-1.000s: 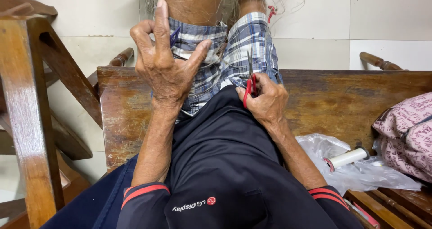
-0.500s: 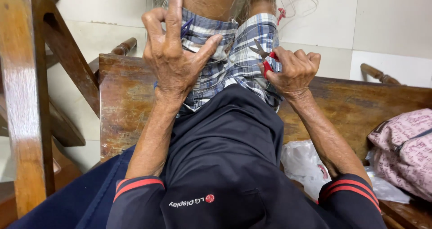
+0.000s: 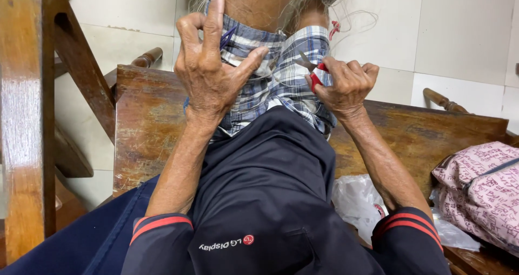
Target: Repairing a fishing net by tying knots with a netting needle and trimming excess line with scissors
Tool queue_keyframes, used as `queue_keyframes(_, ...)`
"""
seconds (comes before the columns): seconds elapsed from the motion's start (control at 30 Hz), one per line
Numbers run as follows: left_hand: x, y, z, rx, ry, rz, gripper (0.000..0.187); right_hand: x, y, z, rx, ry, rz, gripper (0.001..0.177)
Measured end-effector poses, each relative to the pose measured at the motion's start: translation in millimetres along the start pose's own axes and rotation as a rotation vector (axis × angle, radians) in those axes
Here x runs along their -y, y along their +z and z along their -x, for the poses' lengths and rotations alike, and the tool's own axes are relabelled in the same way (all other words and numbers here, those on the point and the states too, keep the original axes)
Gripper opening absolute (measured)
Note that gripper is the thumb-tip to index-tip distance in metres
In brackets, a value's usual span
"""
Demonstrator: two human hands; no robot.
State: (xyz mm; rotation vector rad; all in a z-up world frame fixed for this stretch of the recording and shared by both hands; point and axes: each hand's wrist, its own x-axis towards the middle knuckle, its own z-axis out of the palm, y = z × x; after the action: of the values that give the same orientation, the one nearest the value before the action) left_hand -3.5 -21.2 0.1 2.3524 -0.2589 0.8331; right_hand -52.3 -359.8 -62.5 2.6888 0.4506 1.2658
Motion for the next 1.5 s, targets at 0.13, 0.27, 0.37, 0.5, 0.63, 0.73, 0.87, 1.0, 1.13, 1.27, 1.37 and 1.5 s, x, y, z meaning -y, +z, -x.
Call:
queue_keyframes(0.13,1,0,-1,0.010,-0.002,0.008,0.113,-4,-1,-9,0.010,-0.015,0.024,0.030)
queue_keyframes(0.27,5,1,-1,-0.001,0.009,0.018,0.114,-10,2,-7,-0.002,-0.033,0.041,0.017)
queue_keyframes(0.37,3,-3,-1,-0.005,0.044,-0.001,0.109,-11,2,-9,-0.005,-0.040,0.058,0.011)
queue_keyframes(0.5,3,-4,-2,0.008,0.035,0.001,0.107,-11,3,-14,-0.033,-0.028,0.033,0.014)
queue_keyframes(0.63,4,-2,-3,-0.004,0.048,-0.004,0.106,-11,7,2,-0.036,-0.039,-0.038,0.022)
queue_keyframes(0.73,5,-2,-2,0.004,0.032,-0.001,0.109,-6,-11,19,0.150,0.111,-0.283,0.056)
queue_keyframes(0.87,5,0,0,-0.013,0.048,-0.013,0.107,30,-77,20,0.417,0.944,-1.028,0.037)
queue_keyframes(1.0,2,-1,-4,-0.036,0.077,-0.015,0.107,88,-109,24,0.395,1.014,-1.241,0.045)
queue_keyframes(1.13,5,-4,-5,-0.016,0.083,0.005,0.108,93,-84,44,0.440,1.032,-1.346,0.052)
queue_keyframes(1.27,11,-10,-12,0.042,0.071,-0.004,0.112,83,-78,57,0.440,1.114,-1.479,0.049)
queue_keyframes(1.37,15,-16,-22,0.049,0.099,0.018,0.107,81,-72,64,0.325,1.093,-1.512,0.055)
queue_keyframes(1.5,26,-20,-34,0.046,0.116,-0.015,0.105,84,-79,47,0.365,1.100,-1.414,0.061)
